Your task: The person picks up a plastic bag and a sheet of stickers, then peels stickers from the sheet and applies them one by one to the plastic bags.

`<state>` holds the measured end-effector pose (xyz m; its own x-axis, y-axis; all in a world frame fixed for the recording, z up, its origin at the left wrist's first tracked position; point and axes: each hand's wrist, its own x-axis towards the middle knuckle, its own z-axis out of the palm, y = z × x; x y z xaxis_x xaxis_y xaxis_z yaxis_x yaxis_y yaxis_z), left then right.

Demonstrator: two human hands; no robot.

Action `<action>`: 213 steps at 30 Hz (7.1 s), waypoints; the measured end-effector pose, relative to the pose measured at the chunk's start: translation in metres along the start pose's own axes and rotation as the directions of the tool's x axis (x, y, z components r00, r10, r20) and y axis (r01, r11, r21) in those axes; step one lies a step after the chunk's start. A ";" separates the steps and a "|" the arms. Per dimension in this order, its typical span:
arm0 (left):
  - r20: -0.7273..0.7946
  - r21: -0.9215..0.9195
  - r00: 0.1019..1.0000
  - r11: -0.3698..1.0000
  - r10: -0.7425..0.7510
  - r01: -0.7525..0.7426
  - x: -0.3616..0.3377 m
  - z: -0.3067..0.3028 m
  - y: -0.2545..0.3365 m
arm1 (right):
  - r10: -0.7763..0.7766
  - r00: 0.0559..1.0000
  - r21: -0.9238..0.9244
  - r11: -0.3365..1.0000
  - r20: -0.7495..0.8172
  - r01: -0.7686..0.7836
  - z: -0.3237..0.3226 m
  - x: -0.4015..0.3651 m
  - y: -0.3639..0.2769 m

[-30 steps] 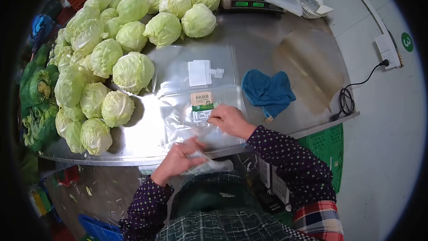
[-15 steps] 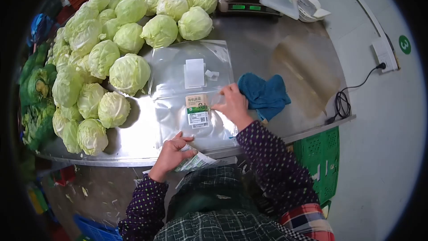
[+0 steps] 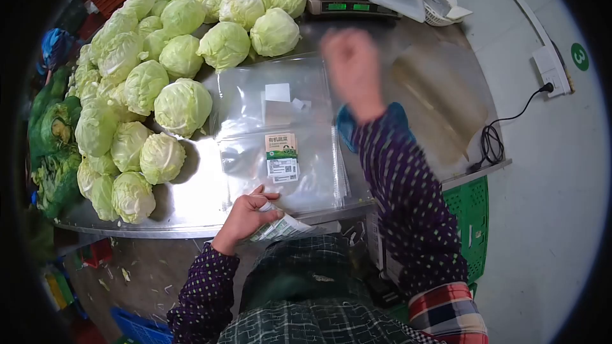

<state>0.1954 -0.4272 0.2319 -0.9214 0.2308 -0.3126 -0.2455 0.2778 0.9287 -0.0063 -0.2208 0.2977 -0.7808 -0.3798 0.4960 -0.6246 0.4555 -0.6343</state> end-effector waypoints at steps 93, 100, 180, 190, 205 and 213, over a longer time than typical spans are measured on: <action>-0.444 -0.318 0.868 0.945 -0.220 0.077 0.006 -0.057 -0.017 | 0.276 0.641 -0.258 0.958 0.716 -0.125 0.036 -0.070 -0.066; -0.436 -0.481 0.809 0.862 -0.395 0.161 0.001 -0.066 -0.008 | 0.482 0.615 -0.067 0.817 0.624 -0.572 0.038 -0.065 -0.041; 0.020 -0.159 0.998 0.986 0.060 -0.056 -0.011 -0.017 0.014 | 0.314 0.798 -0.222 0.948 0.515 -0.230 0.053 -0.115 -0.016; 0.018 0.049 0.990 0.989 0.139 -0.140 -0.001 -0.007 -0.007 | 0.319 0.948 0.198 0.929 0.008 -0.314 -0.015 0.026 -0.034; 0.173 -0.195 0.980 0.972 -0.094 0.128 -0.012 -0.025 0.031 | 0.010 0.878 -0.198 0.975 0.478 0.097 0.059 -0.125 -0.014; 0.060 -0.538 0.963 0.804 -0.263 0.253 -0.002 -0.012 0.003 | 0.245 0.964 -0.055 0.969 0.100 -0.241 0.025 0.043 0.011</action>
<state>0.1929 -0.4379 0.2379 -0.8046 0.2055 -0.5571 -0.5926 -0.2195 0.7750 -0.0460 -0.2524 0.2970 -0.9046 -0.3351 0.2634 -0.4180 0.5769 -0.7018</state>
